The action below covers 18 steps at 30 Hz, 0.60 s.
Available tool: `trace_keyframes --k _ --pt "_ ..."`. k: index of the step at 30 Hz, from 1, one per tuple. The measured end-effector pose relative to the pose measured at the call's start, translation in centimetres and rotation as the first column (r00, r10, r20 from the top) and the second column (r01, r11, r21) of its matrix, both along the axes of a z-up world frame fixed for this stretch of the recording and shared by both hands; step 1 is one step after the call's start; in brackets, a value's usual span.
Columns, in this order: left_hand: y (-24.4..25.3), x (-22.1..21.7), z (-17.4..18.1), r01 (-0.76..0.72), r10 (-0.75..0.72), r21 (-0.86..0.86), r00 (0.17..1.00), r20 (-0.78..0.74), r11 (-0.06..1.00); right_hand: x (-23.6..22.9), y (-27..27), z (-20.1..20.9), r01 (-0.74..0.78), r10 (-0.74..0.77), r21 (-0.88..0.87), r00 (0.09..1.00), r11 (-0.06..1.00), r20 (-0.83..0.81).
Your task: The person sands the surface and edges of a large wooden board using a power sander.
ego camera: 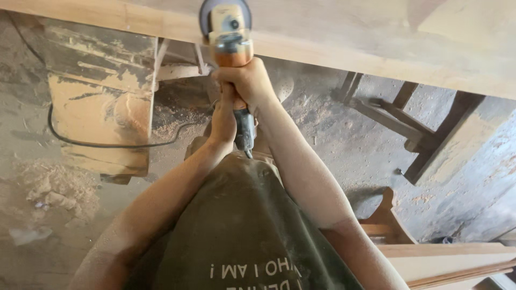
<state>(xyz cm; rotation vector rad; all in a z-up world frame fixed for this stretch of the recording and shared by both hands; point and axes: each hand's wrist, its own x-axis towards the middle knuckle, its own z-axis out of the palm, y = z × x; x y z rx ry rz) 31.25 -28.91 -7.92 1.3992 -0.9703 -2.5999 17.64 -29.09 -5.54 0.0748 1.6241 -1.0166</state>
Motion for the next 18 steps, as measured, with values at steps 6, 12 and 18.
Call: trace_keyframes --k 6,12,18 --pt "7.2 -3.5 0.0 0.02 -0.01 0.128 0.997 -0.074 0.992 -3.2 7.2 2.1 0.043 -0.044 0.138 0.999 0.989 0.003" --pt "10.9 -6.7 -0.9 0.306 -0.301 0.128 0.952 -0.054 0.943 -4.9 14.3 2.6 0.504 -0.497 -0.133 0.864 0.853 0.084" --pt "8.6 -4.2 -1.0 0.137 -0.119 0.243 0.989 -0.086 0.96 -4.0 10.5 2.3 0.153 -0.152 0.029 0.988 0.988 -0.035"
